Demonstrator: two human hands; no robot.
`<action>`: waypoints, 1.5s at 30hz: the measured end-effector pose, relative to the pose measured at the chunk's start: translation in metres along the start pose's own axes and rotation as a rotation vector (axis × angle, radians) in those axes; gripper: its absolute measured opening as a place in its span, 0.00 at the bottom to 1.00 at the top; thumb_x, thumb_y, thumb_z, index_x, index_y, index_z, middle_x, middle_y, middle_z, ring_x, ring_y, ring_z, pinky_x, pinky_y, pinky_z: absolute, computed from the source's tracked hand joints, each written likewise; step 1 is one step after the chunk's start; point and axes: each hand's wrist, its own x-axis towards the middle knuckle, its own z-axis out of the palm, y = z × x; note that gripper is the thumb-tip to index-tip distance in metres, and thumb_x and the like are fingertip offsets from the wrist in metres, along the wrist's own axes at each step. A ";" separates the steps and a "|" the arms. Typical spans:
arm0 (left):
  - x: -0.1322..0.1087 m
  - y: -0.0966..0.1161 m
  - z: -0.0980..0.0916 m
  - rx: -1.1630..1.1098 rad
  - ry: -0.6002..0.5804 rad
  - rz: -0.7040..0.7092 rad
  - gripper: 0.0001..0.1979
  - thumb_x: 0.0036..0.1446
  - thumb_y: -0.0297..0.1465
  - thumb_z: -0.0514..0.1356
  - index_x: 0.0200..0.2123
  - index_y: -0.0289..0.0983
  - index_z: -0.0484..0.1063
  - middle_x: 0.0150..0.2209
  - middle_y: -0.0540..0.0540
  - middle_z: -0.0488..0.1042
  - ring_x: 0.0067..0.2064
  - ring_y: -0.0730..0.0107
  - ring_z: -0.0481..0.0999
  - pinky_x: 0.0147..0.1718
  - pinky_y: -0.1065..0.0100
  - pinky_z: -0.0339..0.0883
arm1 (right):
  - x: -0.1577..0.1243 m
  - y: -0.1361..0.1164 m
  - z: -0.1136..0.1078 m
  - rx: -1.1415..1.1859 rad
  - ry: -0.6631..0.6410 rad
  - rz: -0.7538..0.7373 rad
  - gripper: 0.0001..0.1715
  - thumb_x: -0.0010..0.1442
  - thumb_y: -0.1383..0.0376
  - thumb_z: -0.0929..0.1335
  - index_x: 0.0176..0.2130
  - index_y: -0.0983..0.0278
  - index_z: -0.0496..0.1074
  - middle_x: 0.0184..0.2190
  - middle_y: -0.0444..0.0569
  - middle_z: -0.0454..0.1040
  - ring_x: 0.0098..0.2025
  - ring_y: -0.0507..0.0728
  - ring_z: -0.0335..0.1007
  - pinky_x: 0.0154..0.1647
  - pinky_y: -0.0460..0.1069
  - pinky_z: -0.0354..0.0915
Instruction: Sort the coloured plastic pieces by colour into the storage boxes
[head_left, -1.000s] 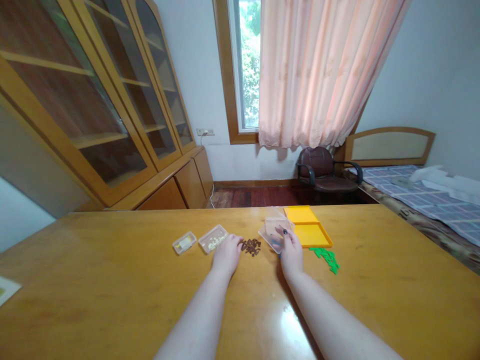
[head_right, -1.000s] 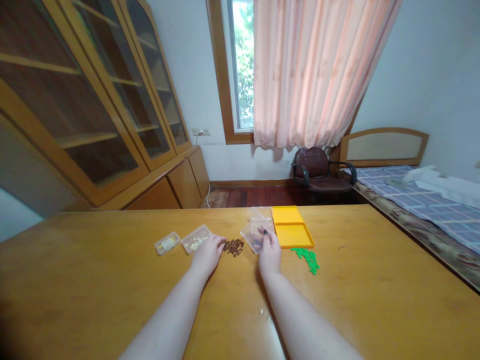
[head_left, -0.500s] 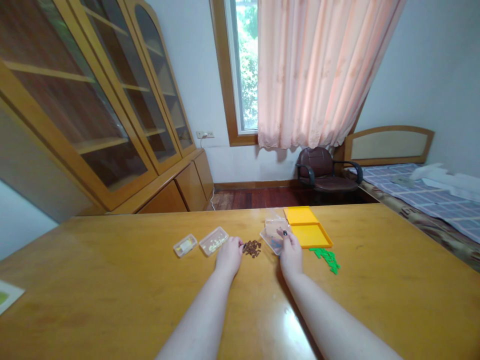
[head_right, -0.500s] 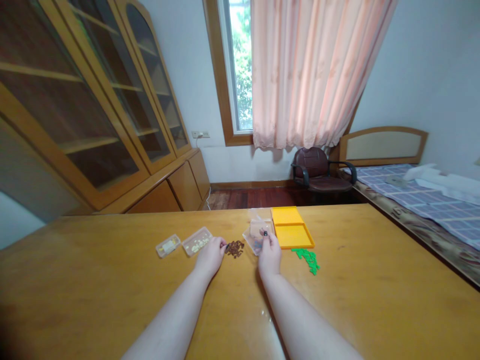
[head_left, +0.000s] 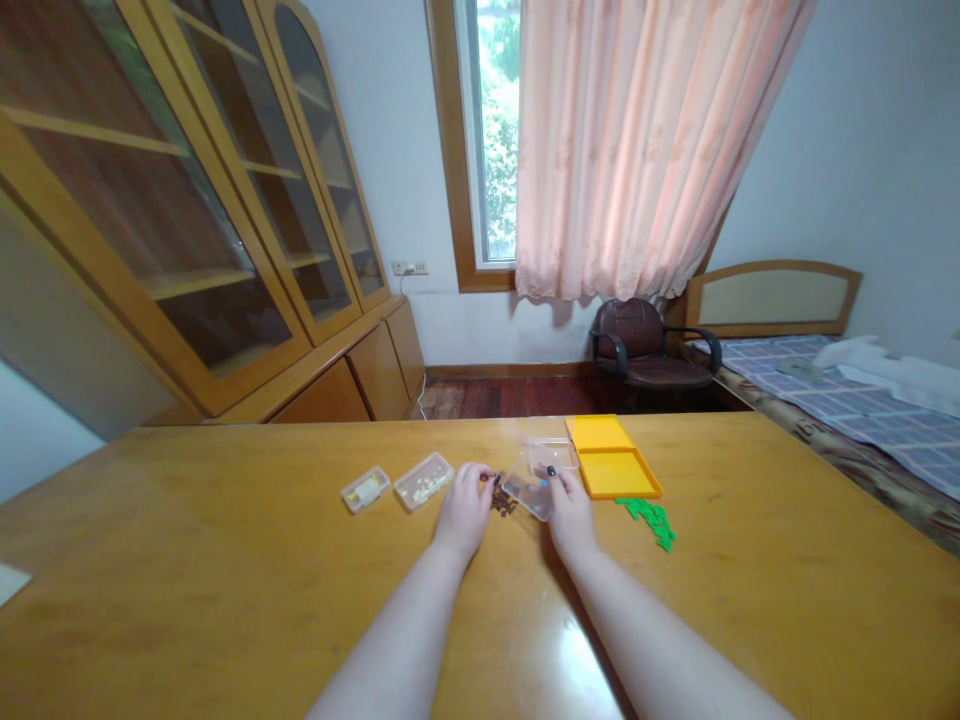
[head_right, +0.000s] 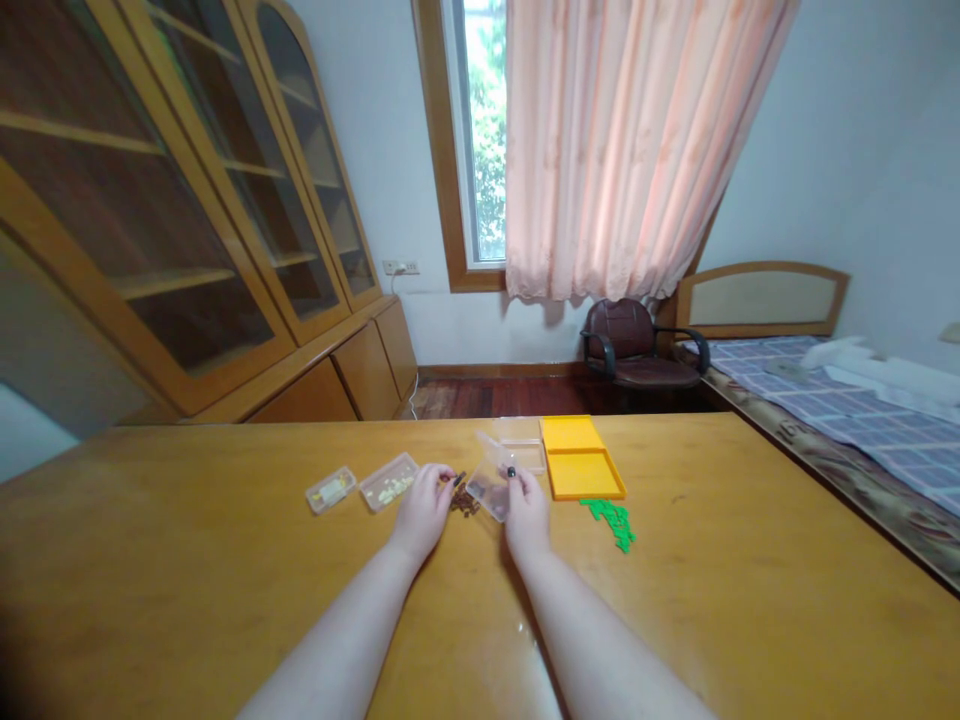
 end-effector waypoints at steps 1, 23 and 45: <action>-0.002 0.003 0.002 -0.017 -0.018 0.036 0.05 0.59 0.28 0.51 0.37 0.37 0.66 0.38 0.46 0.69 0.42 0.68 0.70 0.43 0.65 0.65 | 0.000 0.001 0.001 0.012 -0.019 0.015 0.22 0.48 0.50 0.68 0.37 0.63 0.72 0.40 0.53 0.76 0.30 0.58 0.72 0.24 0.49 0.66; -0.002 -0.005 -0.015 0.389 -0.415 -0.188 0.08 0.58 0.33 0.52 0.37 0.36 0.67 0.39 0.42 0.73 0.40 0.65 0.73 0.35 0.69 0.62 | -0.001 -0.007 0.000 0.028 0.033 0.031 0.26 0.48 0.47 0.67 0.38 0.64 0.70 0.42 0.55 0.75 0.32 0.59 0.73 0.18 0.47 0.63; -0.006 0.020 -0.008 0.137 -0.217 0.043 0.08 0.59 0.29 0.49 0.40 0.37 0.65 0.39 0.45 0.70 0.39 0.66 0.71 0.39 0.65 0.64 | -0.002 0.000 0.005 0.027 -0.052 0.064 0.25 0.47 0.47 0.68 0.36 0.64 0.70 0.39 0.53 0.75 0.27 0.56 0.72 0.17 0.46 0.64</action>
